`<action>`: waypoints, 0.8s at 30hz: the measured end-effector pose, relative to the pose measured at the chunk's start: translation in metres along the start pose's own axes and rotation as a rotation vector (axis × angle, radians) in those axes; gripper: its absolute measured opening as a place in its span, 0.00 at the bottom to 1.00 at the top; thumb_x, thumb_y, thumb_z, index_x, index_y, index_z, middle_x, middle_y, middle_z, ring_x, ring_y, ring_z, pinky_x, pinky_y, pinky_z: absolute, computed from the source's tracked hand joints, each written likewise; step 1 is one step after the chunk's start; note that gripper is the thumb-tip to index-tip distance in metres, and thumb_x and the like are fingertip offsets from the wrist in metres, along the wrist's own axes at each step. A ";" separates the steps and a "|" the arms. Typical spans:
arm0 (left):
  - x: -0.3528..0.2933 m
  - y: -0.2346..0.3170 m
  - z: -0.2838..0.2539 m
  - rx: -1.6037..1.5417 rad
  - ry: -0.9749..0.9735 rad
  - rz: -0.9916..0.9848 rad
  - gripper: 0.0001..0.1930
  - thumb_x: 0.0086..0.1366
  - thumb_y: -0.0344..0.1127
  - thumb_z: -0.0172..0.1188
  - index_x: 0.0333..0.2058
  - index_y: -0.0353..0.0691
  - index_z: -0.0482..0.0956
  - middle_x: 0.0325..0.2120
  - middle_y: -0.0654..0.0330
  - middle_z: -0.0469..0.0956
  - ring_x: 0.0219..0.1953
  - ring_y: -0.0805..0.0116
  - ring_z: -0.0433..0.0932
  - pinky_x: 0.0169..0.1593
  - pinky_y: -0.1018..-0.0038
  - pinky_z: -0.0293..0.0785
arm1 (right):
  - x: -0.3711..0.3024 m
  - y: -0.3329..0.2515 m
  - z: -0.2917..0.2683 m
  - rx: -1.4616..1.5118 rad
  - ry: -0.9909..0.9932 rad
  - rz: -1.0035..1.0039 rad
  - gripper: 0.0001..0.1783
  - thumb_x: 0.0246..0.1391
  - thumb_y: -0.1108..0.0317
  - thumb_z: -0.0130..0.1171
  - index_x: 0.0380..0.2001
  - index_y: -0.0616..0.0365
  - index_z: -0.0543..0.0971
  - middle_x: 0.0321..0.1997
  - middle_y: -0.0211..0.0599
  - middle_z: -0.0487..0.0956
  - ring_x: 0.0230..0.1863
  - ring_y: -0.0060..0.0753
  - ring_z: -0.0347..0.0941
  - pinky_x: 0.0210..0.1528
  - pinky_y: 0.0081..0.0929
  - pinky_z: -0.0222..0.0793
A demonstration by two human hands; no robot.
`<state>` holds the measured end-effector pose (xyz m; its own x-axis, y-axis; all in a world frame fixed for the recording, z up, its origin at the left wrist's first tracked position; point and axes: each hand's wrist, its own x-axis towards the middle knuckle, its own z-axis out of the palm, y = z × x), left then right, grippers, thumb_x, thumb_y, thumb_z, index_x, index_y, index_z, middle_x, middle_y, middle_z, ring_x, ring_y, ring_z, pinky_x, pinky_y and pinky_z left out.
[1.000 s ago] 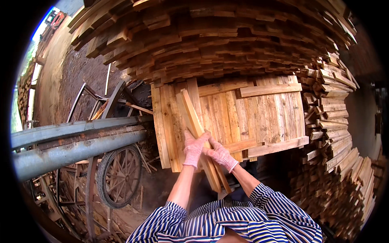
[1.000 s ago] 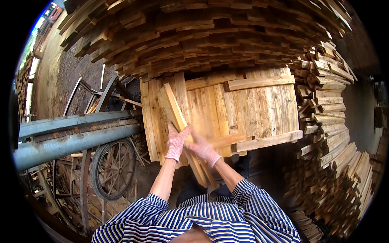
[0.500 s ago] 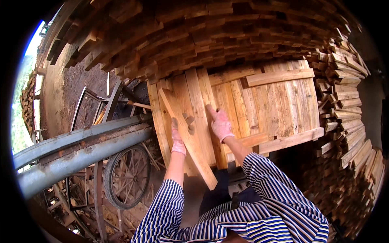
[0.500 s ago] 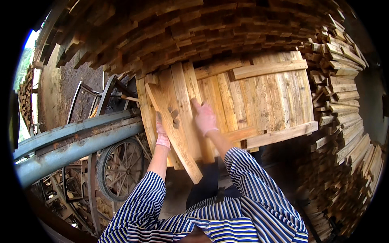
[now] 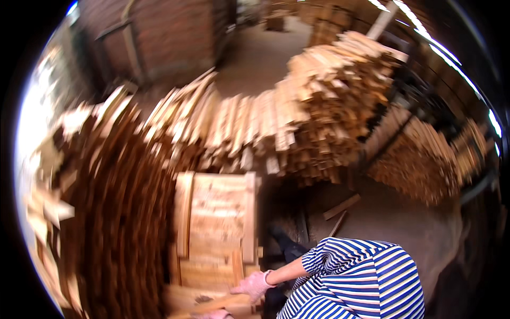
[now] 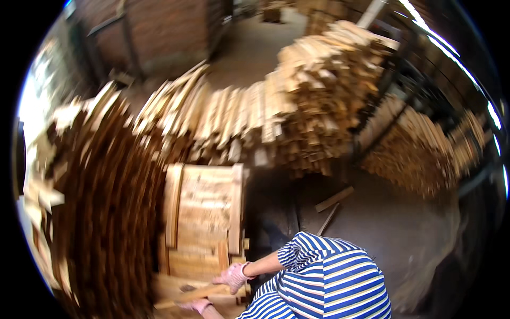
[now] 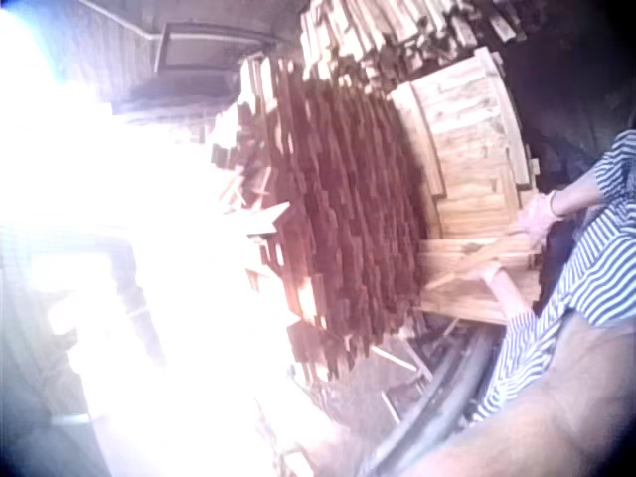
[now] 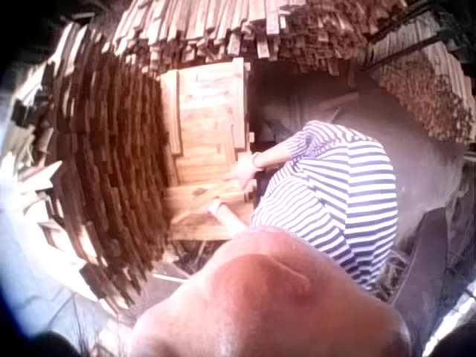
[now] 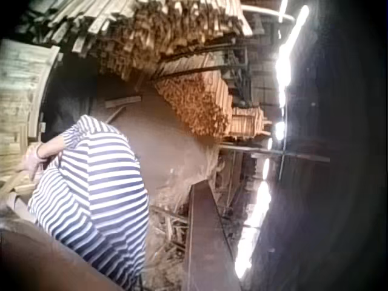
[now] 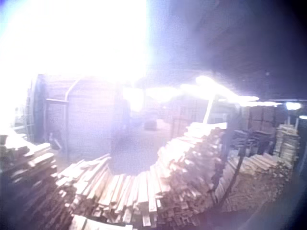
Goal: The person repeatedly picks up small stacks of wooden planks from a large pile and places them onto a wooden pallet. They wear pink gloves and a striped shirt while working in a warehouse environment.
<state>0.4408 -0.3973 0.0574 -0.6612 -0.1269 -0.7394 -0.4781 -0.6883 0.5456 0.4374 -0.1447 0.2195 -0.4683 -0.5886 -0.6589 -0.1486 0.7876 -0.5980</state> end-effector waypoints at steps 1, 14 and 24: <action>-0.002 -0.003 0.023 0.071 -0.022 -0.023 0.29 0.74 0.59 0.48 0.64 0.47 0.72 0.58 0.54 0.77 0.64 0.55 0.71 0.70 0.54 0.63 | -0.016 0.015 0.004 0.044 0.052 -0.006 0.53 0.47 0.51 0.66 0.77 0.37 0.56 0.57 0.51 0.78 0.57 0.54 0.77 0.55 0.47 0.74; 0.001 -0.032 0.224 0.245 -0.222 -0.111 0.26 0.72 0.55 0.53 0.62 0.49 0.75 0.52 0.50 0.80 0.64 0.49 0.72 0.69 0.46 0.63 | -0.224 0.207 0.053 0.810 0.723 0.235 0.51 0.48 0.50 0.60 0.76 0.40 0.57 0.58 0.48 0.80 0.55 0.48 0.78 0.54 0.42 0.72; 0.005 -0.083 0.398 0.660 -0.371 -0.202 0.15 0.75 0.54 0.50 0.48 0.52 0.74 0.37 0.59 0.75 0.44 0.61 0.69 0.49 0.58 0.63 | -0.429 0.337 0.195 1.753 1.282 0.891 0.31 0.46 0.60 0.72 0.52 0.64 0.77 0.34 0.42 0.82 0.34 0.39 0.80 0.36 0.37 0.76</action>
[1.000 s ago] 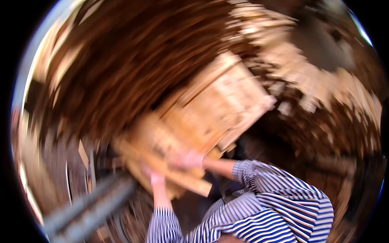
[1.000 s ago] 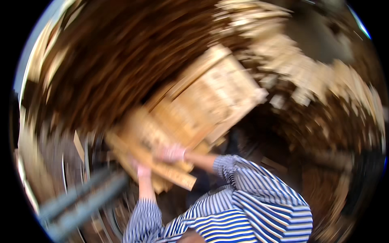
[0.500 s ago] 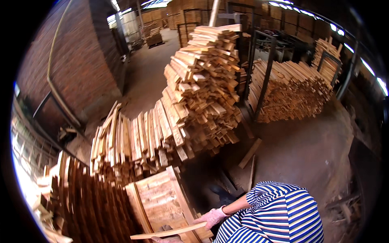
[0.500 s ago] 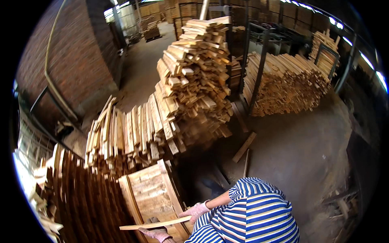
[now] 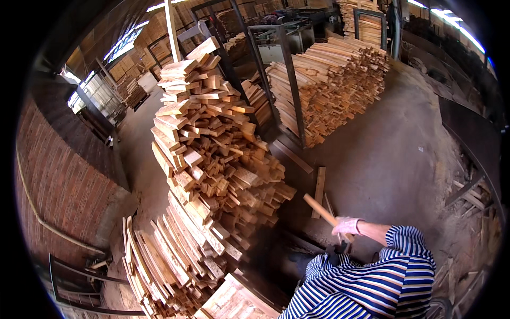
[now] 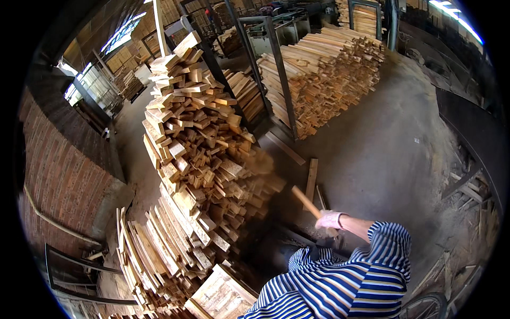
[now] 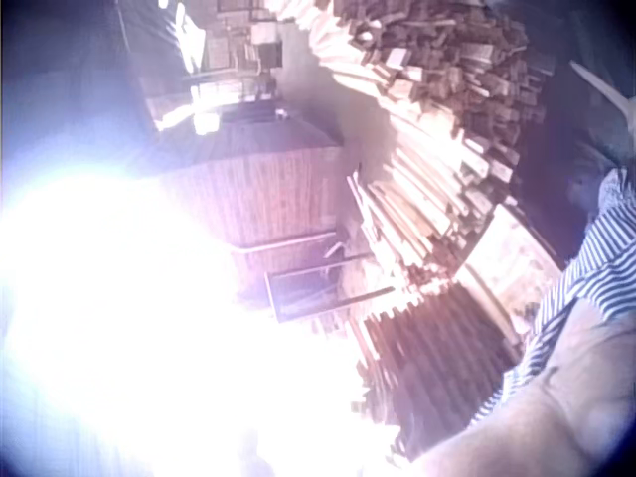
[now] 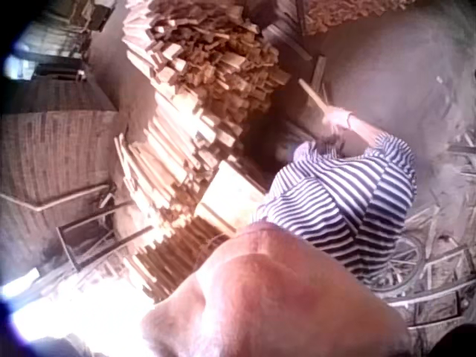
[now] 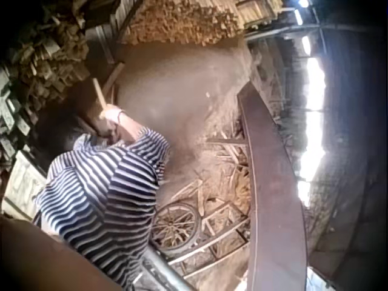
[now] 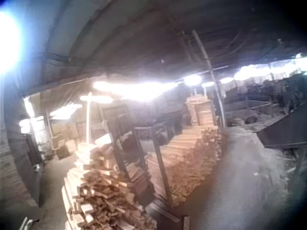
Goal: The person repeatedly picks up small stacks of wooden planks from a large pile and places them onto a wooden pallet. They wear pink gloves and a striped shirt while working in a warehouse environment.
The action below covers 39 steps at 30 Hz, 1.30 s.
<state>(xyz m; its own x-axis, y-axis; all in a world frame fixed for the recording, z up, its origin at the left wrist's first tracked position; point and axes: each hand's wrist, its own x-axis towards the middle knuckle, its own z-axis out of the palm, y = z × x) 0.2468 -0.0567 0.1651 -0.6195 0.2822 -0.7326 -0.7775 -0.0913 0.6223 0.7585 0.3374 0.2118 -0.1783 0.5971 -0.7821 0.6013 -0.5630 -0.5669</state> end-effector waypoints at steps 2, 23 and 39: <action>0.007 0.011 0.020 0.042 -0.008 -0.005 0.14 0.76 0.54 0.50 0.44 0.53 0.74 0.33 0.61 0.73 0.39 0.64 0.68 0.44 0.61 0.63 | 0.015 -0.023 -0.020 -0.001 0.302 -0.098 0.33 0.45 0.61 0.73 0.53 0.66 0.76 0.42 0.49 0.83 0.47 0.46 0.79 0.48 0.39 0.74; 0.088 0.054 0.190 0.406 -0.207 0.369 0.24 0.74 0.48 0.55 0.63 0.44 0.70 0.49 0.61 0.79 0.47 0.72 0.77 0.46 0.67 0.76 | 0.021 -0.641 -0.147 -0.879 1.511 -1.804 0.67 0.41 0.61 0.77 0.77 0.20 0.44 0.81 0.55 0.44 0.75 0.62 0.55 0.69 0.51 0.68; -0.051 0.104 0.533 0.513 -0.996 0.509 0.30 0.71 0.45 0.63 0.66 0.35 0.69 0.61 0.49 0.74 0.63 0.59 0.73 0.67 0.64 0.70 | -0.048 -0.715 -0.112 -0.809 1.074 -0.982 0.55 0.32 0.68 0.84 0.66 0.29 0.69 0.71 0.45 0.53 0.63 0.56 0.68 0.64 0.49 0.76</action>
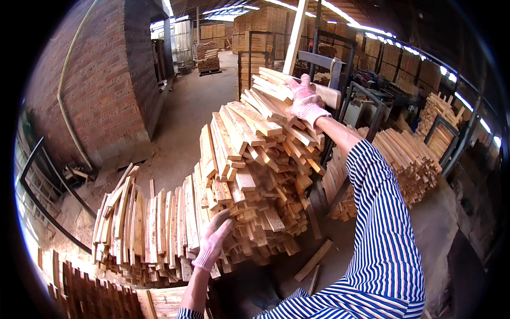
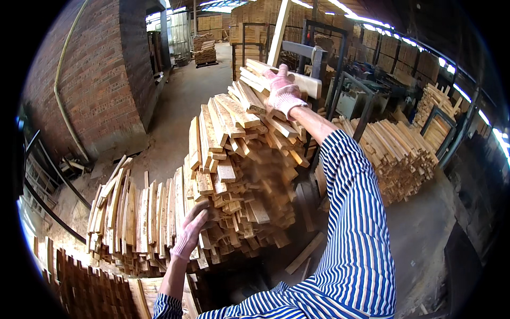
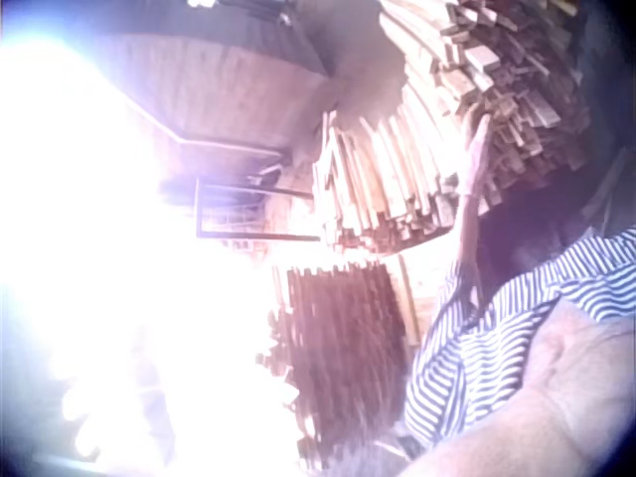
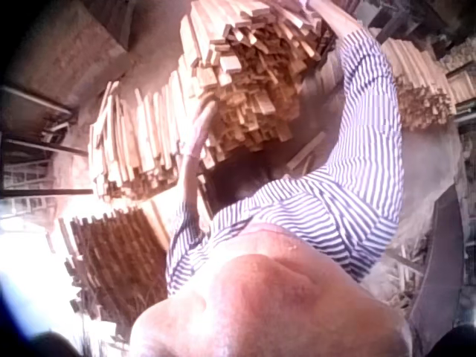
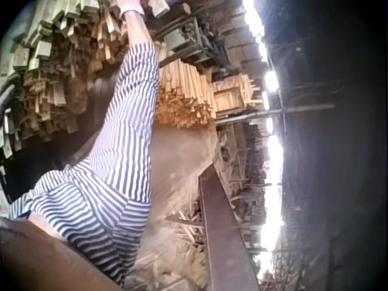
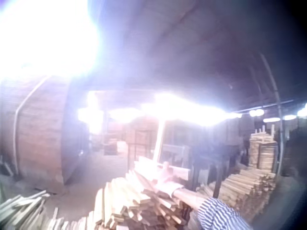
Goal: The person repeatedly picks up small stacks of wooden planks from a large pile and places them onto a wooden pallet. They wear pink gloves and a striped shirt while working in a warehouse environment.
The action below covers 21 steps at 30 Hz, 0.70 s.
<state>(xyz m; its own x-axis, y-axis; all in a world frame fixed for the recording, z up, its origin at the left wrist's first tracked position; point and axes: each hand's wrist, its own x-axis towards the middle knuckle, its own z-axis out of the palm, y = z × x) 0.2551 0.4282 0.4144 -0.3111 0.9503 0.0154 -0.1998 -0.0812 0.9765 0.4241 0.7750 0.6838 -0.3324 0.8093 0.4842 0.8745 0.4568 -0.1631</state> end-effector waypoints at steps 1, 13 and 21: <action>0.013 0.011 0.020 -0.087 -0.090 0.009 0.33 0.72 0.51 0.60 0.67 0.37 0.67 0.60 0.50 0.74 0.61 0.58 0.75 0.66 0.62 0.72 | -0.009 -0.005 -0.010 -0.040 -0.024 0.067 0.53 0.34 0.66 0.83 0.66 0.26 0.68 0.71 0.44 0.53 0.64 0.55 0.69 0.62 0.51 0.78; 0.155 0.103 0.225 -0.975 -0.463 -0.101 0.53 0.58 0.73 0.64 0.68 0.35 0.63 0.61 0.42 0.73 0.60 0.45 0.75 0.65 0.50 0.73 | -0.318 0.039 -0.110 -0.064 0.297 -0.473 0.51 0.26 0.63 0.84 0.61 0.41 0.73 0.63 0.51 0.62 0.58 0.60 0.72 0.51 0.46 0.79; 0.133 0.005 0.254 -0.425 -0.436 -0.195 0.49 0.56 0.59 0.74 0.66 0.33 0.63 0.51 0.49 0.78 0.55 0.53 0.77 0.57 0.58 0.79 | -0.254 0.135 -0.026 0.448 -0.303 0.341 0.56 0.53 0.43 0.72 0.73 0.66 0.57 0.64 0.53 0.74 0.57 0.43 0.79 0.59 0.31 0.76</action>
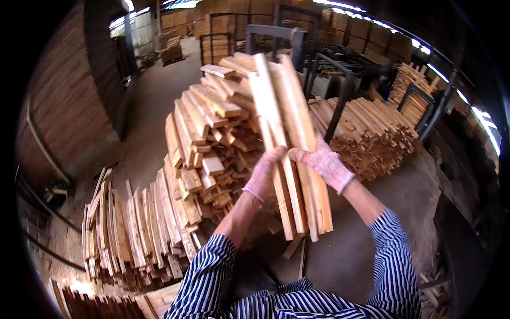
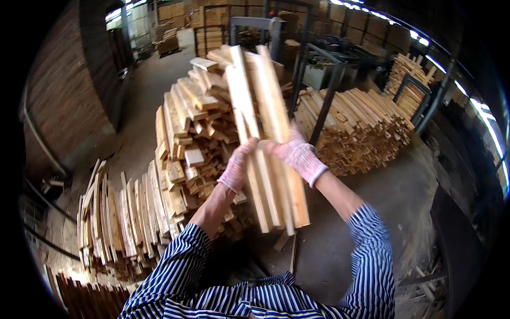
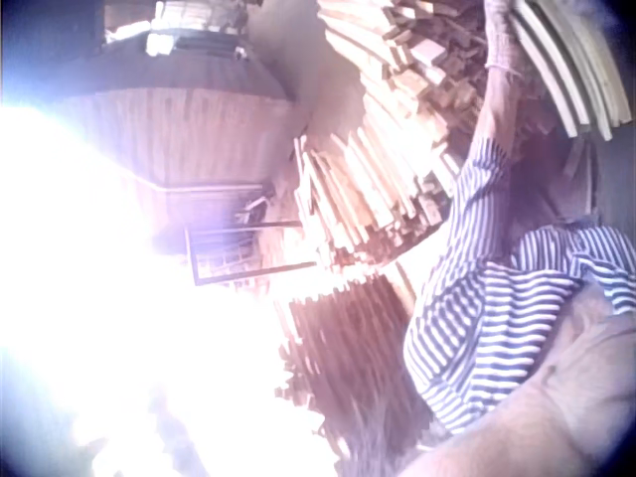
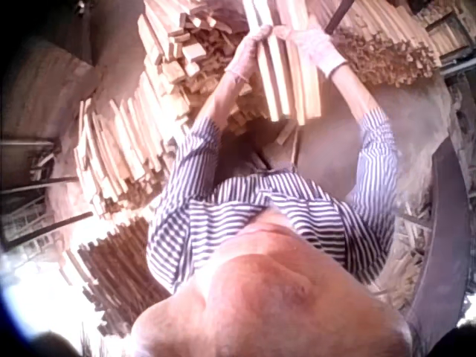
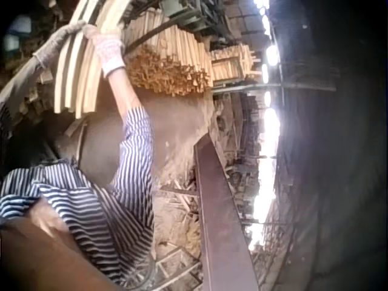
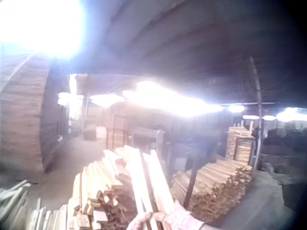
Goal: The person repeatedly picks up small stacks of wooden planks from a large pile and places them onto a wooden pallet. They wear pink gloves and a striped shirt while working in a warehouse environment.
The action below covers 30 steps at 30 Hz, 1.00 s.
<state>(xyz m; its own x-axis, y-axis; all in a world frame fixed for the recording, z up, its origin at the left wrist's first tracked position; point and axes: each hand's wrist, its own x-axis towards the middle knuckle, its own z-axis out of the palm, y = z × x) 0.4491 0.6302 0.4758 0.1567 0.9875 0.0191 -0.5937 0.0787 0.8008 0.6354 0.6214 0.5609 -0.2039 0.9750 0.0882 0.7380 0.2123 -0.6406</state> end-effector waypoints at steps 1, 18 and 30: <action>-0.011 0.001 -0.014 0.018 0.009 -0.060 0.46 0.57 0.55 0.74 0.65 0.35 0.64 0.51 0.51 0.78 0.53 0.56 0.78 0.56 0.60 0.80 | 0.014 0.019 0.029 0.299 -0.071 0.028 0.50 0.55 0.49 0.71 0.71 0.66 0.60 0.62 0.48 0.76 0.55 0.38 0.78 0.58 0.31 0.75; -0.512 0.047 -0.138 0.840 1.210 0.410 0.51 0.39 0.41 0.85 0.62 0.38 0.67 0.51 0.54 0.80 0.54 0.67 0.78 0.59 0.69 0.76 | -0.239 -0.173 0.361 0.643 -1.252 -0.472 0.36 0.47 0.70 0.77 0.60 0.60 0.74 0.53 0.35 0.82 0.52 0.28 0.78 0.55 0.29 0.77; -0.881 -0.151 -0.127 0.712 1.701 0.052 0.37 0.50 0.49 0.82 0.57 0.45 0.78 0.46 0.62 0.85 0.46 0.67 0.83 0.51 0.67 0.82 | -0.556 -0.223 0.533 0.231 -1.794 -0.834 0.35 0.48 0.55 0.76 0.57 0.58 0.75 0.49 0.41 0.81 0.49 0.36 0.78 0.55 0.34 0.76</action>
<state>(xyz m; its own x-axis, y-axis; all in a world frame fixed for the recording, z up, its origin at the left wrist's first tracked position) 0.3005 -0.2340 0.2621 -0.9870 0.0773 -0.1407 -0.0946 0.4277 0.8989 0.2410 -0.0031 0.2480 -0.7960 -0.5418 -0.2698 0.0838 0.3429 -0.9356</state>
